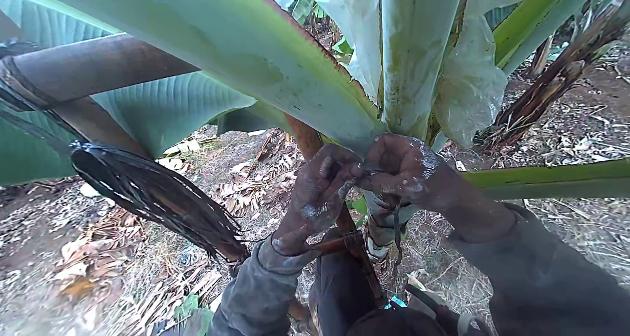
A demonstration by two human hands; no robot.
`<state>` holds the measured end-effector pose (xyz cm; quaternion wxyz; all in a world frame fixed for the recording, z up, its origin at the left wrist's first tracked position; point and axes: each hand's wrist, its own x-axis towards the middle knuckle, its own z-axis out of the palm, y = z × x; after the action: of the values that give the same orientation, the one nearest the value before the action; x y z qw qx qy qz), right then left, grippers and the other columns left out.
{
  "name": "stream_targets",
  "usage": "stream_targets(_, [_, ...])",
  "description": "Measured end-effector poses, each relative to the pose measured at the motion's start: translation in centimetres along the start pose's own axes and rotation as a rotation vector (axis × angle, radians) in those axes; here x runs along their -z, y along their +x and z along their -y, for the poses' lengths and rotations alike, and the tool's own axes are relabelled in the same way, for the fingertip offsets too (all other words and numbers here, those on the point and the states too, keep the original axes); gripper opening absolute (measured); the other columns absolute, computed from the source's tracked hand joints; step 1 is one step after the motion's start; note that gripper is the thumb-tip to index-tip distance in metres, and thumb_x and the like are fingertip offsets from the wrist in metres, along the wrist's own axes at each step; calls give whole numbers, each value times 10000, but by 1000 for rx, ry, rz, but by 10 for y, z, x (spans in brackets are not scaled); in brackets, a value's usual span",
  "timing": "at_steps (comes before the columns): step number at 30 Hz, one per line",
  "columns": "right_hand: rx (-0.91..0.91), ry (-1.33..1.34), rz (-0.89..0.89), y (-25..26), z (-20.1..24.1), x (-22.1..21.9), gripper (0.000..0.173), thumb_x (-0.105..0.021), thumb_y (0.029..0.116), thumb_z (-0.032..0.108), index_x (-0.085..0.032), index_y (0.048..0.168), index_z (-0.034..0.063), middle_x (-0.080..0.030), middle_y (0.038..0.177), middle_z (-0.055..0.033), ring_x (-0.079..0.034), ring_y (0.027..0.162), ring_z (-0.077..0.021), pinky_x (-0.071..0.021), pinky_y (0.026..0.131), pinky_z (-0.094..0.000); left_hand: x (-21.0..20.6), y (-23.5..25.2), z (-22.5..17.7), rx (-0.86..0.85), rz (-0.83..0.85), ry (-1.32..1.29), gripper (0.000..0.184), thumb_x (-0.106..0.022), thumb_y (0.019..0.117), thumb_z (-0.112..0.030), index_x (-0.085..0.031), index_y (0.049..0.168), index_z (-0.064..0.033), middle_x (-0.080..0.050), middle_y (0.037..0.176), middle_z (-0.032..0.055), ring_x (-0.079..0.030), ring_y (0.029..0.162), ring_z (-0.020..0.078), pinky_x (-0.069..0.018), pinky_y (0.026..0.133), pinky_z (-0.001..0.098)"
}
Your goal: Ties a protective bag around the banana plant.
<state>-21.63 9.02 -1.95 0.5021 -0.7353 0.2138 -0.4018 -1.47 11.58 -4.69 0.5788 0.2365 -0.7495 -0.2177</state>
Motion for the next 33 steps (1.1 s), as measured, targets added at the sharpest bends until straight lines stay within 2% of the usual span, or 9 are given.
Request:
stream_targets(5, [311, -290, -275, -10, -14, -21, 340, -760, 830, 28, -676, 1155, 77, -745, 966, 38, -681, 707, -10, -592, 607, -161, -5, -6, 5, 86, -75, -49, 119, -545, 1046, -168, -622, 1051, -77, -607, 773, 17, -577, 582, 88, -530, 529, 232])
stream_targets(9, [784, -664, -419, -4, -36, -24, 212, -745, 857, 59, -745, 1055, -16, -743, 996, -84, -688, 869, -41, -575, 762, -163, -10, -12, 9, 140, -123, -156, 146, -531, 1052, -185, -636, 1027, -86, -599, 773, 21, -569, 562, 99, -544, 519, 261])
stream_targets(13, [956, -832, -480, 1, -49, -25, 193, -697, 931, 112, -738, 1077, -8, -724, 944, -107, -691, 835, -102, -571, 723, -206, -11, -14, 12, 221, -116, -335, 179, -501, 1064, -194, -644, 1014, -97, -599, 750, 30, -574, 566, 102, -537, 519, 260])
stream_targets(16, [916, -900, -513, 1, -50, -23, 180, -658, 952, 137, -746, 1042, 9, -707, 883, -95, -662, 763, -110, -543, 667, -219, -7, -16, 12, 226, -64, -357, 221, -541, 1035, -177, -640, 1213, -91, -625, 809, 26, -591, 617, 90, -543, 564, 246])
stream_targets(19, [820, -903, -498, 0, -45, -19, 153, -658, 911, 124, -752, 965, 15, -671, 812, -80, -630, 704, -104, -515, 610, -220, -3, -15, 6, 136, -3, -170, 563, -671, 886, -70, -445, 1399, -117, -599, 850, -3, -583, 650, 88, -544, 575, 243])
stream_targets(22, [626, -541, -298, -6, -41, -15, 108, -674, 873, 71, -740, 936, 12, -628, 786, -13, -570, 674, -9, -491, 598, -127, -5, -10, 6, 37, -62, -5, 470, -668, 880, -34, -444, 1288, -98, -608, 896, 4, -603, 693, 99, -551, 597, 247])
stream_targets(26, [248, 326, -6, -5, -50, -9, 106, -647, 966, 128, -747, 994, 151, -599, 681, 58, -486, 509, 11, -432, 475, -145, -12, -2, 14, -189, -123, 173, 91, -624, 946, -41, -590, 1029, -28, -677, 973, 60, -676, 855, 104, -594, 764, 265])
stream_targets(28, [239, 339, -50, -5, -47, -10, 120, -639, 975, 131, -746, 1004, 176, -596, 674, 68, -475, 497, 14, -428, 468, -140, -12, 1, 17, -289, -128, 263, 64, -613, 952, -35, -660, 951, 8, -688, 1040, 116, -681, 961, 139, -588, 840, 281])
stream_targets(33, [263, 119, -151, -13, -37, -8, 88, -659, 964, 87, -715, 1022, 121, -645, 735, 42, -531, 531, -9, -482, 495, -160, -8, -4, 20, -366, -64, 380, 212, -718, 900, -142, -680, 1036, 15, -686, 1162, 159, -671, 1102, 194, -573, 943, 327])
